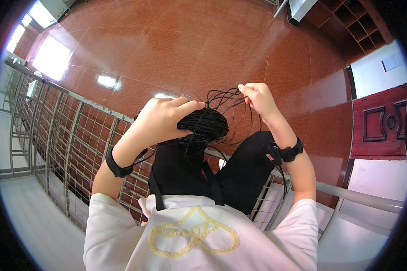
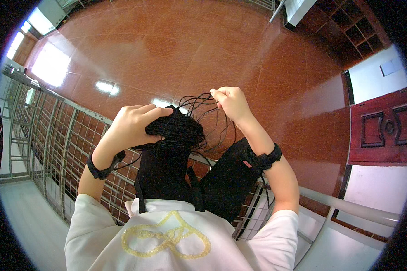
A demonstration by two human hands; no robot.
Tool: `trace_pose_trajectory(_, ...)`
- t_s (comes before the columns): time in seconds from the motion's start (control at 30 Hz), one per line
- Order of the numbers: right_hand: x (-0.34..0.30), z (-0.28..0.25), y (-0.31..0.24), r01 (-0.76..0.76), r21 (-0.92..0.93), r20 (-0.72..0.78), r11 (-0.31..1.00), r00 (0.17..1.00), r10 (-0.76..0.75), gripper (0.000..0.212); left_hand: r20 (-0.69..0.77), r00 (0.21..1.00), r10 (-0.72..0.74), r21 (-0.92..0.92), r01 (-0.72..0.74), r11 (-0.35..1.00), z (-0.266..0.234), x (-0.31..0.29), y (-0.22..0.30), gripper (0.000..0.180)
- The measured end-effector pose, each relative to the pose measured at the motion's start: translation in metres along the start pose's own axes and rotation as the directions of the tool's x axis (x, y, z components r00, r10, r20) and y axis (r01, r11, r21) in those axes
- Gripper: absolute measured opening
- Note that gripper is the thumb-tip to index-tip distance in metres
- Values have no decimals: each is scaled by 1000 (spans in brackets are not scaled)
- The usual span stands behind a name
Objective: The person winds thin black wires around a thick coil of black cable held by hand, repeatedly looping the loose ends around the main bundle.
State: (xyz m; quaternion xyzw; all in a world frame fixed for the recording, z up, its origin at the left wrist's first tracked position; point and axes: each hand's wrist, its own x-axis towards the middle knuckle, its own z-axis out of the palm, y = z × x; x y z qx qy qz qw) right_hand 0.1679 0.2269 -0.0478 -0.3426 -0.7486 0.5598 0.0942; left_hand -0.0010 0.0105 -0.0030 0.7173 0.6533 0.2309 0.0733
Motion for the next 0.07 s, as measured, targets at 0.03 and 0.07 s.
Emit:
trace_pose_trajectory(0.03,2,-3,1,-85,75,36,994,996,82,35,40,999,-15,23,14,1000,0,0,2,57)
trace_pose_trajectory(0.07,4,-5,2,-171,148,83,974,984,160,36,80,996,-36,50,32,998,-1,-1,4,59)
